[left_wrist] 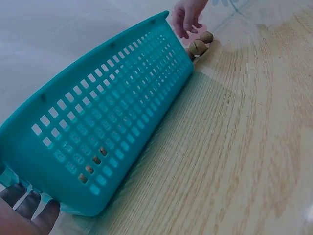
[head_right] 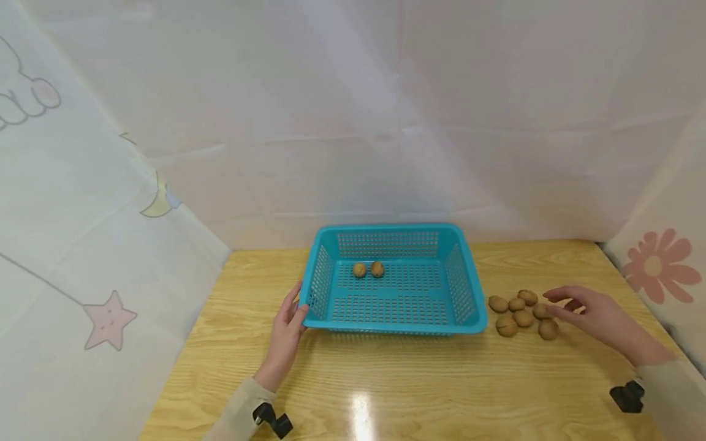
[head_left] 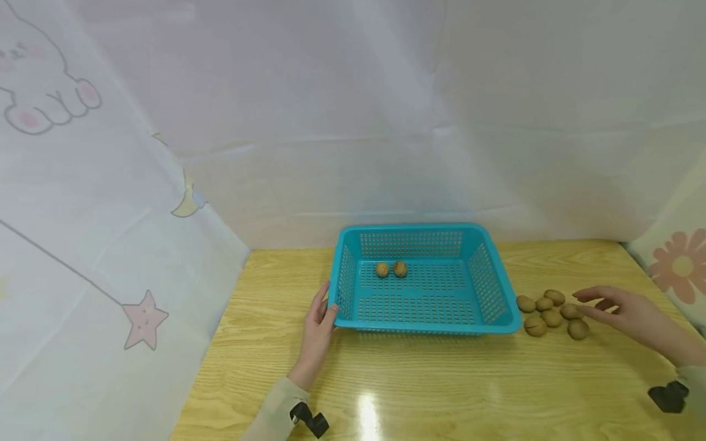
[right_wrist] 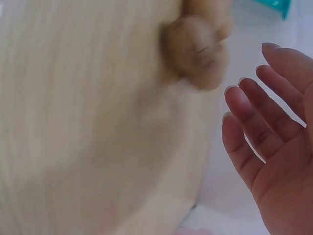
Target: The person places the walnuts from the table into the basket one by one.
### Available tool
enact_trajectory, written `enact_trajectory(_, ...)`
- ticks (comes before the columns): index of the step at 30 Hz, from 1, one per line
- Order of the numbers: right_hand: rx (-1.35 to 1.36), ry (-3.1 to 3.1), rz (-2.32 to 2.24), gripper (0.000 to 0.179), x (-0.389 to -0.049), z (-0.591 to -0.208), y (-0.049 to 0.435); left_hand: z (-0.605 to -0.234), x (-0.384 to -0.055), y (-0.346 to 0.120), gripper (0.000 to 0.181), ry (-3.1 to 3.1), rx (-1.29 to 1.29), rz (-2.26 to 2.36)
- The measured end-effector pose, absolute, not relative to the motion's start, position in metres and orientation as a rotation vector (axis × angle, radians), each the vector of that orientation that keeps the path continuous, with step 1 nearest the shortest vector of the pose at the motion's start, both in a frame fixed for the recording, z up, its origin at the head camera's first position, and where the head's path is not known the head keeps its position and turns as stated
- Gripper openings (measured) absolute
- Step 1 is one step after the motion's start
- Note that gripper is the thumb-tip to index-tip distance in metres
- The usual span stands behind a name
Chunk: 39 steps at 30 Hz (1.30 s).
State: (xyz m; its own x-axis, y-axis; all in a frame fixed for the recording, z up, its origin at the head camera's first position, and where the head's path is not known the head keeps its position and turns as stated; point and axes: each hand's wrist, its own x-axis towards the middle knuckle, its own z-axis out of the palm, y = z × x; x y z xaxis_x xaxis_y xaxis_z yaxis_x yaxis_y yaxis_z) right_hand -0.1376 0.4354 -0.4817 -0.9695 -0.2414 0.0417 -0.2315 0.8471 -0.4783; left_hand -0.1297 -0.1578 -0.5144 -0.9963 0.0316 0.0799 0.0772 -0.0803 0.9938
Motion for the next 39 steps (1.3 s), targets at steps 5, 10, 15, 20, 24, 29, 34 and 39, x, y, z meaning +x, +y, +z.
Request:
enact_trajectory(5, -0.251, 2.884, -0.731, 0.047, -0.140, -0.496, 0.451, -0.513, -0.130, -0.158, 0.060, -2.115, -0.126, -2.294)
enact_trajectory(10, -0.204, 2.835, -0.753, 0.054, -0.144, -0.503, 0.455, -0.513, -0.130, -0.157, 0.059, -2.114, -0.113, -2.295)
enact_trajectory(15, -0.212, 2.849, -0.748, 0.053, -0.146, -0.504, 0.453, -0.512, -0.130, -0.156, 0.060, -2.107, -0.107, -2.299)
enact_trajectory(20, -0.230, 2.851, -0.736, 0.050, -0.149, -0.503, 0.450, -0.512, -0.130, -0.155, 0.059, -2.105, -0.107, -2.298)
enact_trajectory(24, -0.233, 2.851, -0.738, 0.049, -0.149, -0.503, 0.448, -0.512, -0.130, -0.155, 0.058, -2.113, -0.111, -2.292)
enact_trajectory(29, -0.225, 2.873, -0.743, 0.047, -0.147, -0.503, 0.447, -0.512, -0.130, -0.155, 0.059, -2.120, -0.104, -2.285)
enact_trajectory(34, -0.220, 2.923, -0.751, 0.047, -0.146, -0.501, 0.447, -0.510, -0.130, -0.156, 0.058, -2.111, -0.093, -2.297)
enact_trajectory(39, -0.242, 2.954, -0.786, 0.046, -0.146, -0.491, 0.438, -0.512, -0.130, -0.158, 0.058, -2.099, -0.096, -2.303)
